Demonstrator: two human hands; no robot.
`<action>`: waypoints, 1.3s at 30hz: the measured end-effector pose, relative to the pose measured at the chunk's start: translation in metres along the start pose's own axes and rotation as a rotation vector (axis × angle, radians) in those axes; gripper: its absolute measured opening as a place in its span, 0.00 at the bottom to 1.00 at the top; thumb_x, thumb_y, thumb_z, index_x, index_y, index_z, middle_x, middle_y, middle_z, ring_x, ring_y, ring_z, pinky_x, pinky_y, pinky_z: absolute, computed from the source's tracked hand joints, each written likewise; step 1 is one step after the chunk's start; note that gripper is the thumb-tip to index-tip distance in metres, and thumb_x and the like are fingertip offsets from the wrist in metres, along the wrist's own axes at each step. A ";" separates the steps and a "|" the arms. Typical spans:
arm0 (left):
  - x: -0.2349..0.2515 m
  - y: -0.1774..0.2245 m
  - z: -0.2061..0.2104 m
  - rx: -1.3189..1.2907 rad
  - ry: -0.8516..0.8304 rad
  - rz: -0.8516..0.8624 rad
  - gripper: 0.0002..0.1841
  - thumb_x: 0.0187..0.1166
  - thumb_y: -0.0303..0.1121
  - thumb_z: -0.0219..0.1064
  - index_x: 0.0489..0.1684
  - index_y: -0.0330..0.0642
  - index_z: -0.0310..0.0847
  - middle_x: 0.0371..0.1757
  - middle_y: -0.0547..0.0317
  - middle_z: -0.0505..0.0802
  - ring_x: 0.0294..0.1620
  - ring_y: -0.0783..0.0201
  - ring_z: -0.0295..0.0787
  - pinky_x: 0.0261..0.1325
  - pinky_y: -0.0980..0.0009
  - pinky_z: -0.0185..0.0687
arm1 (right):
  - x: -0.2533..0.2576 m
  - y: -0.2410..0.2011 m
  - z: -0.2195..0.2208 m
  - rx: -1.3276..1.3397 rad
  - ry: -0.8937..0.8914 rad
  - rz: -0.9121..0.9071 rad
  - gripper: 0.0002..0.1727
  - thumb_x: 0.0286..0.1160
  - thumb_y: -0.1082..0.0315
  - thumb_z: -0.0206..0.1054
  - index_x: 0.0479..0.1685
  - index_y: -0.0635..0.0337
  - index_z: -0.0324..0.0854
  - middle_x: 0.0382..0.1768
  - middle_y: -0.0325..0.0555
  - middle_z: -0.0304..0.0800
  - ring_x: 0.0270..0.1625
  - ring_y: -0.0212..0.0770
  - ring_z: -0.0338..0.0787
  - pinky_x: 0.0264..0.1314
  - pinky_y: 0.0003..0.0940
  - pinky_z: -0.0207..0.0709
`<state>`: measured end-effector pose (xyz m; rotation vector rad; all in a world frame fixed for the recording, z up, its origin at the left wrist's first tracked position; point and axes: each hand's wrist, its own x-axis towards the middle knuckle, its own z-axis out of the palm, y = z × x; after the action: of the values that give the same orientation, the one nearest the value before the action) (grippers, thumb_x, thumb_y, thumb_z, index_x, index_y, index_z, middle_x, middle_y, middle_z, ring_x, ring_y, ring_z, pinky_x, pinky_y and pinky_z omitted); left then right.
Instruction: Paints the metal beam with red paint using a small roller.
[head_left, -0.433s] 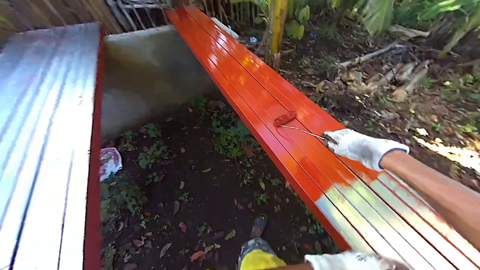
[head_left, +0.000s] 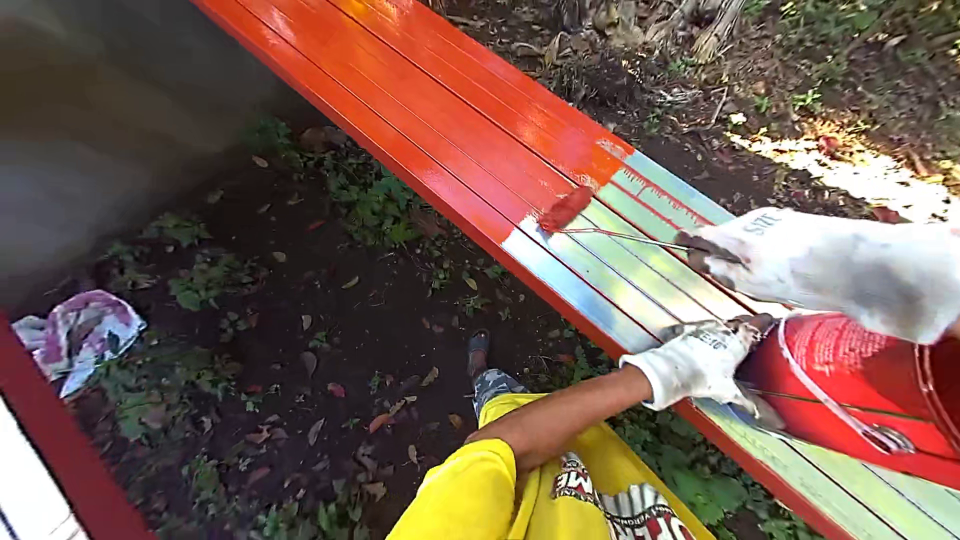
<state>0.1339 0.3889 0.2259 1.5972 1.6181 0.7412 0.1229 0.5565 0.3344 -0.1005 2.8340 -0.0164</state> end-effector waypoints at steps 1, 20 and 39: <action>0.001 0.002 0.003 0.005 -0.002 0.002 0.63 0.59 0.55 0.86 0.95 0.38 0.47 0.90 0.41 0.68 0.91 0.47 0.61 0.92 0.50 0.52 | -0.014 -0.010 -0.016 -0.051 -0.071 0.042 0.18 0.85 0.50 0.59 0.65 0.40 0.84 0.37 0.38 0.92 0.40 0.43 0.93 0.43 0.54 0.88; 0.009 0.064 0.076 -0.083 0.030 0.170 0.50 0.68 0.56 0.79 0.88 0.35 0.63 0.84 0.41 0.77 0.86 0.47 0.69 0.89 0.54 0.62 | -0.006 -0.099 0.016 -0.078 -0.069 0.082 0.26 0.83 0.48 0.60 0.76 0.46 0.78 0.39 0.46 0.91 0.39 0.52 0.92 0.36 0.59 0.84; -0.233 -0.160 0.040 -0.813 0.170 -0.354 0.31 0.75 0.35 0.76 0.80 0.40 0.75 0.70 0.50 0.89 0.64 0.61 0.91 0.69 0.62 0.86 | 0.091 -0.140 -0.040 0.116 -0.131 -0.010 0.17 0.90 0.58 0.56 0.68 0.54 0.76 0.38 0.51 0.88 0.41 0.53 0.91 0.44 0.56 0.83</action>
<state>0.0659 0.1437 0.0968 0.6656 1.3829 1.1616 0.0340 0.4105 0.3489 -0.0867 2.6947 -0.1699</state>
